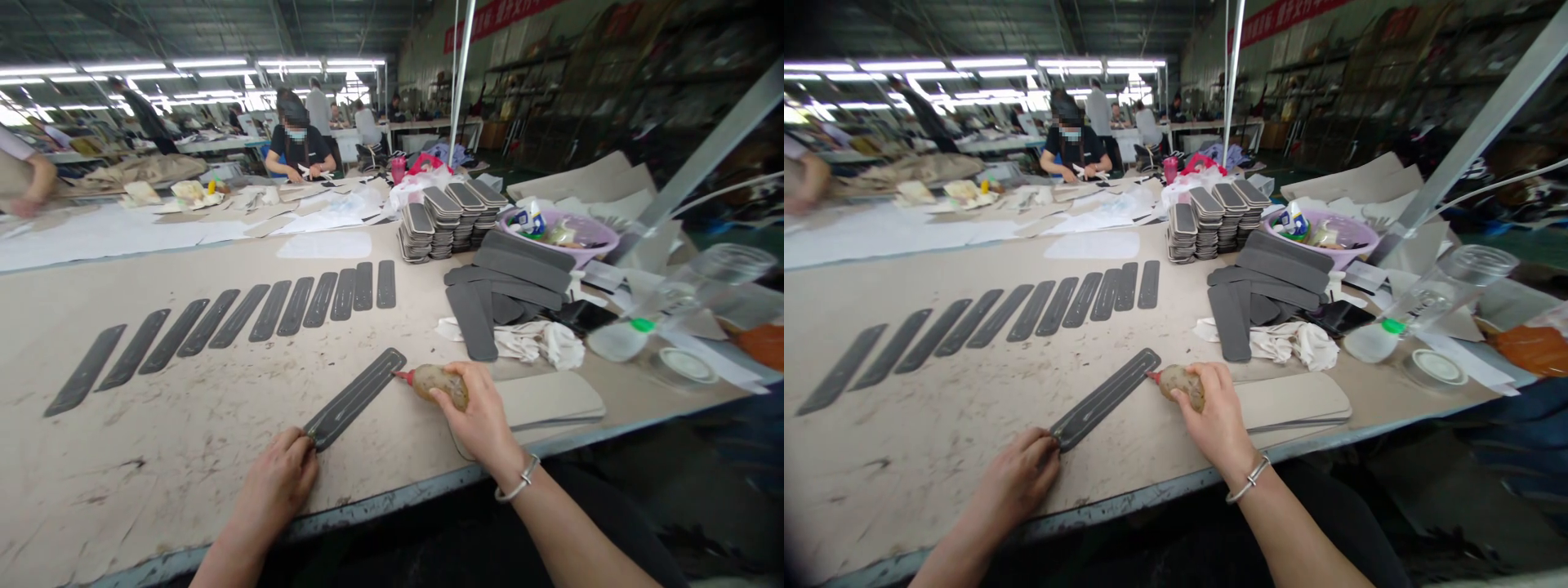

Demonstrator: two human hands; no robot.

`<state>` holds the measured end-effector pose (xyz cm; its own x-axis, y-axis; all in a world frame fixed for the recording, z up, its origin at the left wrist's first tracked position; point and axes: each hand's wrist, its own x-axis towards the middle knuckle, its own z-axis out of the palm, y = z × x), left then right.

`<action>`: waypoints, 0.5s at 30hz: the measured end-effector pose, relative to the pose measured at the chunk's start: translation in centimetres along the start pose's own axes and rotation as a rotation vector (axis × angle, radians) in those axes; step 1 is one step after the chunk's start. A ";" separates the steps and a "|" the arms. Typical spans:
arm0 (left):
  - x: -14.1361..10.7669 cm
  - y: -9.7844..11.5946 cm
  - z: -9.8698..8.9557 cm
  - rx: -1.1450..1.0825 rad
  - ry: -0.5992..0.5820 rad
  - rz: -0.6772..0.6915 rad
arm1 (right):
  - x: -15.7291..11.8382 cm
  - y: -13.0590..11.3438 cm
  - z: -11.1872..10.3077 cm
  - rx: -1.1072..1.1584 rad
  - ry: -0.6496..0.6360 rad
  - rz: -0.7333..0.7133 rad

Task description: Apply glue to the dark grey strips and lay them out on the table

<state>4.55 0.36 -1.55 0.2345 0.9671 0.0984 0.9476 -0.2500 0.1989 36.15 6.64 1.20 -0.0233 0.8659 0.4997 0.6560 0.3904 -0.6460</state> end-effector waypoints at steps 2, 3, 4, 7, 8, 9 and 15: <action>-0.1 0.4 -0.3 -0.004 0.002 -0.020 | -0.1 -0.7 0.0 0.060 -0.041 0.020; -0.2 0.7 -0.5 -0.014 0.003 -0.029 | -0.2 -1.0 0.0 0.089 -0.052 0.040; -0.4 1.0 -0.9 -0.027 0.008 -0.041 | -0.2 -1.3 -0.1 0.115 -0.052 0.069; -0.7 1.0 -2.4 -0.066 0.075 -0.104 | -0.3 -0.9 -0.4 0.116 -0.010 0.224; -0.8 0.5 -3.2 -0.067 0.117 -0.136 | -0.2 -0.4 -0.3 0.106 0.010 0.300; -0.9 -0.3 -4.3 -0.059 0.160 -0.172 | -0.2 0.1 0.0 0.111 0.005 0.362; -3.4 -9.0 -16.3 0.200 0.399 -0.380 | -0.3 1.6 1.1 0.247 0.015 0.358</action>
<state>-8.34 -1.40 12.19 -0.1930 0.8853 0.4230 0.9808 0.1621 0.1083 36.40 7.39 -0.62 0.1851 0.9563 0.2264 0.4204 0.1311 -0.8978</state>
